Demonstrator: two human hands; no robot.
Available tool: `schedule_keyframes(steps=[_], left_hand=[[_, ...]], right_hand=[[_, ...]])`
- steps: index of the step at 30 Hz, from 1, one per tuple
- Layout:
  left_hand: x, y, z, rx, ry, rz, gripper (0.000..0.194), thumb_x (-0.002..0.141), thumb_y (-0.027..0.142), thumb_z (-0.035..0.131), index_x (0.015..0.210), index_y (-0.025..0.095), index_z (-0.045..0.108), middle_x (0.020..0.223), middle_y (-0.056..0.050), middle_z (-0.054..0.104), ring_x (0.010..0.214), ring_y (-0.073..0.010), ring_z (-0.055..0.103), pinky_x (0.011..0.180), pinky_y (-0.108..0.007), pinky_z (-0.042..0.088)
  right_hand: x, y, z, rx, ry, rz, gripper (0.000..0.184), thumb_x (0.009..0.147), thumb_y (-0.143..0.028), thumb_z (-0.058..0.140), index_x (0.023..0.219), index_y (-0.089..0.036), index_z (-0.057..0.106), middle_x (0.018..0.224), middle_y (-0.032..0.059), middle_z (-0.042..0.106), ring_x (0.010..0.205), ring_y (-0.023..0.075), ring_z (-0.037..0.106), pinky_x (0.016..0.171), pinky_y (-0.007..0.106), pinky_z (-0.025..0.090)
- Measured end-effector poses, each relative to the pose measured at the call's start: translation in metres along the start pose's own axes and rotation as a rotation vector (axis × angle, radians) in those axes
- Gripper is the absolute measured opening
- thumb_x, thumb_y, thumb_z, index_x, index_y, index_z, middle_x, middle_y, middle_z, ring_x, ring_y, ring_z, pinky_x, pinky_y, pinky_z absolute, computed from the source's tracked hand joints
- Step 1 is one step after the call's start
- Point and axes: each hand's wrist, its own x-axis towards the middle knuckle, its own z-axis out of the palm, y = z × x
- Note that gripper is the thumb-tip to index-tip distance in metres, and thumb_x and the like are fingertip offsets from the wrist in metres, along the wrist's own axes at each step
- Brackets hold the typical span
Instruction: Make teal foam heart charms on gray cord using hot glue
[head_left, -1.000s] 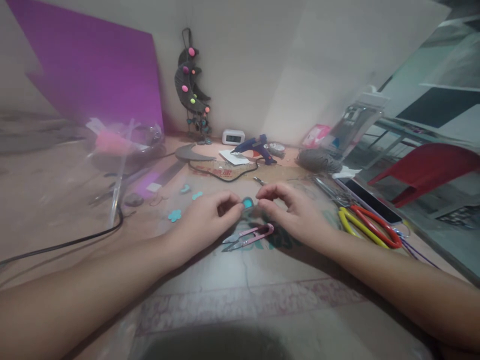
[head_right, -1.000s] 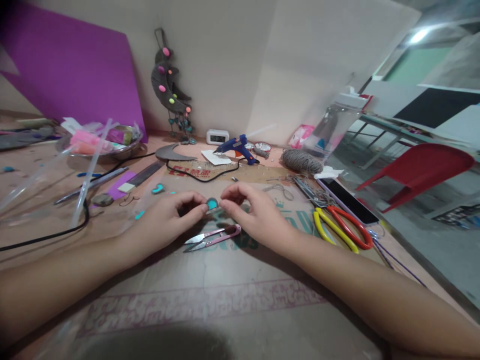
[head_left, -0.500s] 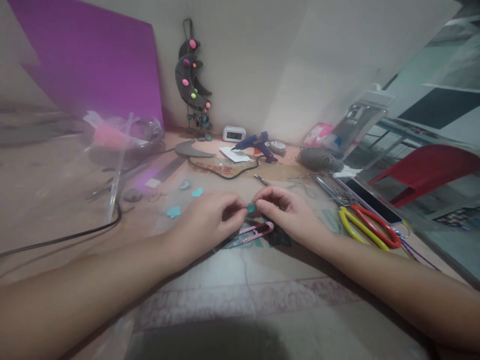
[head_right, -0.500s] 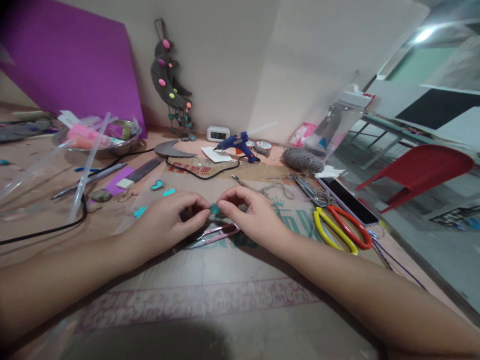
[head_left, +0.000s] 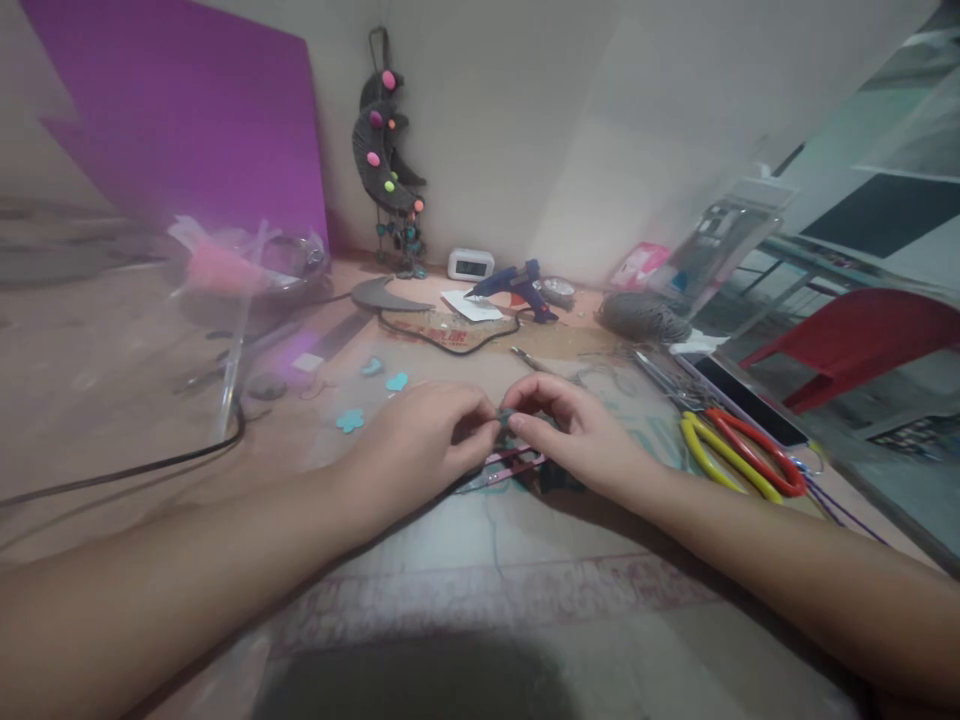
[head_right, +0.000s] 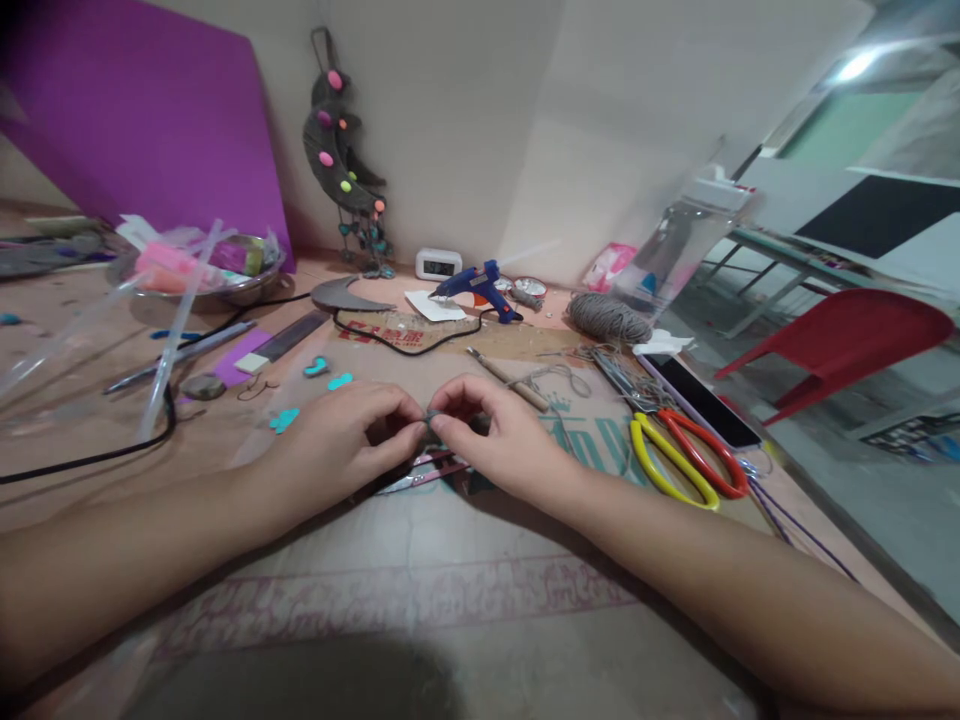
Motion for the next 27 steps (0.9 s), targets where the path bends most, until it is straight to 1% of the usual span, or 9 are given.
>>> schedule_keyframes(steps=[6, 11, 14, 19, 22, 25, 27], left_hand=[[-0.0004, -0.0002, 0.0002, 0.002, 0.008, 0.010, 0.014, 0.088, 0.024, 0.056, 0.079, 0.018, 0.065, 0.074, 0.001, 0.066, 0.070, -0.0145, 0.056, 0.065, -0.027, 0.036], [0.0000, 0.0017, -0.0007, 0.012, -0.006, 0.013, 0.014, 0.087, 0.023, 0.056, 0.077, 0.018, 0.065, 0.073, 0.001, 0.066, 0.068, -0.0142, 0.055, 0.063, -0.027, 0.035], [0.0010, 0.0029, -0.0008, 0.018, -0.004, 0.012, 0.014, 0.087, 0.023, 0.056, 0.078, 0.018, 0.065, 0.073, 0.001, 0.066, 0.067, -0.0143, 0.055, 0.063, -0.027, 0.035], [0.0014, 0.0030, -0.0006, 0.018, -0.001, 0.021, 0.015, 0.087, 0.025, 0.057, 0.077, 0.018, 0.065, 0.073, 0.000, 0.067, 0.069, -0.0149, 0.056, 0.064, -0.028, 0.036], [0.0004, 0.0018, -0.0008, -0.004, 0.000, 0.013, 0.014, 0.088, 0.024, 0.056, 0.079, 0.018, 0.065, 0.074, 0.000, 0.067, 0.071, -0.0150, 0.057, 0.065, -0.027, 0.037], [-0.0006, 0.0000, -0.0002, -0.041, 0.005, -0.008, 0.012, 0.087, 0.023, 0.056, 0.081, 0.019, 0.064, 0.074, 0.001, 0.067, 0.069, -0.0138, 0.058, 0.064, -0.026, 0.038], [-0.0009, -0.0012, 0.0007, -0.063, 0.009, -0.030, 0.011, 0.087, 0.022, 0.055, 0.081, 0.019, 0.064, 0.073, 0.002, 0.066, 0.067, -0.0129, 0.058, 0.062, -0.025, 0.038]], right_hand=[[-0.0015, 0.0003, 0.0012, 0.020, 0.009, 0.002, 0.008, 0.083, -0.024, 0.059, 0.090, -0.020, 0.058, 0.082, 0.0002, 0.060, 0.076, 0.0132, 0.057, 0.066, 0.026, 0.048], [-0.0015, -0.0003, 0.0007, 0.009, 0.018, 0.011, 0.006, 0.083, -0.024, 0.059, 0.087, -0.019, 0.057, 0.077, -0.0006, 0.059, 0.071, 0.0124, 0.057, 0.062, 0.024, 0.047], [-0.0013, -0.0005, 0.0006, -0.005, 0.025, 0.000, 0.006, 0.082, -0.024, 0.059, 0.086, -0.019, 0.057, 0.077, -0.0006, 0.059, 0.071, 0.0124, 0.056, 0.063, 0.024, 0.047], [-0.0012, -0.0013, 0.0015, -0.001, 0.024, 0.028, 0.006, 0.083, -0.025, 0.059, 0.085, -0.020, 0.056, 0.076, -0.0011, 0.059, 0.070, 0.0125, 0.057, 0.063, 0.025, 0.046], [-0.0010, -0.0006, 0.0004, 0.015, 0.022, -0.003, 0.012, 0.085, -0.031, 0.060, 0.088, -0.019, 0.058, 0.081, 0.0004, 0.060, 0.074, 0.0133, 0.058, 0.066, 0.026, 0.046], [0.0002, 0.0016, -0.0023, 0.065, 0.071, -0.019, 0.024, 0.087, -0.039, 0.059, 0.098, -0.019, 0.058, 0.087, 0.0027, 0.061, 0.078, 0.0145, 0.059, 0.068, 0.027, 0.047], [0.0014, 0.0031, -0.0044, 0.105, 0.104, -0.001, 0.027, 0.088, -0.042, 0.057, 0.102, -0.019, 0.058, 0.084, 0.0024, 0.062, 0.077, 0.0147, 0.060, 0.068, 0.028, 0.048]])
